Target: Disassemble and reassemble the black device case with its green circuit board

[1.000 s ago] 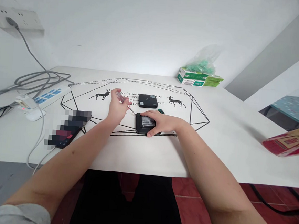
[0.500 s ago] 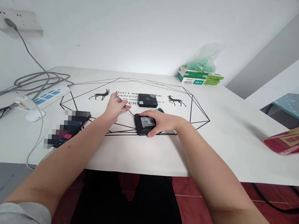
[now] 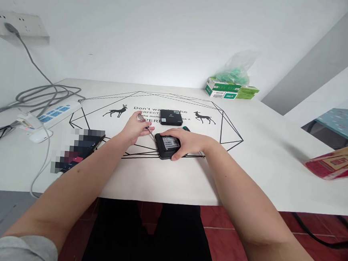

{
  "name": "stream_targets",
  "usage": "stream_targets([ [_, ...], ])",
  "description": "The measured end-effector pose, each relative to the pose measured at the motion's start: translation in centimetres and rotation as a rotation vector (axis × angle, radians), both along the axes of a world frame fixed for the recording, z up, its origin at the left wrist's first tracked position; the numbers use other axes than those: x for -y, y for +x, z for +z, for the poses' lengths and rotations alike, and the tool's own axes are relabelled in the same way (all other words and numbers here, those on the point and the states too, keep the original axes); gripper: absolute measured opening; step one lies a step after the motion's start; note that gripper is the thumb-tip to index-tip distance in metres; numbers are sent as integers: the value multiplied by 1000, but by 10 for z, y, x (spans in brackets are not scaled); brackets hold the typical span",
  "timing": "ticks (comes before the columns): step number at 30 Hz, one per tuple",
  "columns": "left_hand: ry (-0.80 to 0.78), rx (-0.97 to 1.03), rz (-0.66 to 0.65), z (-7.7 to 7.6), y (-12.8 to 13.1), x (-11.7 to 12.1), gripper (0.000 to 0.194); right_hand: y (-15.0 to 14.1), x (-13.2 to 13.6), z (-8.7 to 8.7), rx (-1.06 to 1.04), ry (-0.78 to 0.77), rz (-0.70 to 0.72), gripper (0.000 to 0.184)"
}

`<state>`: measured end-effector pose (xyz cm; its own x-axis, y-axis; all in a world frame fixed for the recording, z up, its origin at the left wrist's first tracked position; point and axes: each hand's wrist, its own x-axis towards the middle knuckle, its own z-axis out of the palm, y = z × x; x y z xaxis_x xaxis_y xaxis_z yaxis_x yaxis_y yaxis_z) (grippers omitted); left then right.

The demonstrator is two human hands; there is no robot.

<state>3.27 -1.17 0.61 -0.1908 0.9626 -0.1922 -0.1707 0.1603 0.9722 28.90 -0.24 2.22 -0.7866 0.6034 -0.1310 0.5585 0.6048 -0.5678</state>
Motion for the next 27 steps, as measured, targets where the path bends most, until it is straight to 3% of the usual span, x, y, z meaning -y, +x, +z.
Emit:
stream_targets([
  [6,-32,23,-59,-1,6,6,79,0,0,0,-7,11,6,107],
  [11,-3,14,22,10,7,6,68,1,0,0,16,-5,-8,111],
  [13,-30,-104,29,13,-4,2,67,-1,2,0,36,-9,-42,115],
  [15,-7,-379,68,13,-19,-3,62,-5,5,0,38,10,-77,117],
  [19,51,-858,205,0,-44,-14,40,-18,12,-3,-38,71,-33,105],
  [24,47,-958,221,-13,-50,-21,34,-26,15,-10,-92,96,-29,98],
  [27,253,-987,50,-6,-45,-13,40,-27,13,-12,-123,122,-40,89],
])
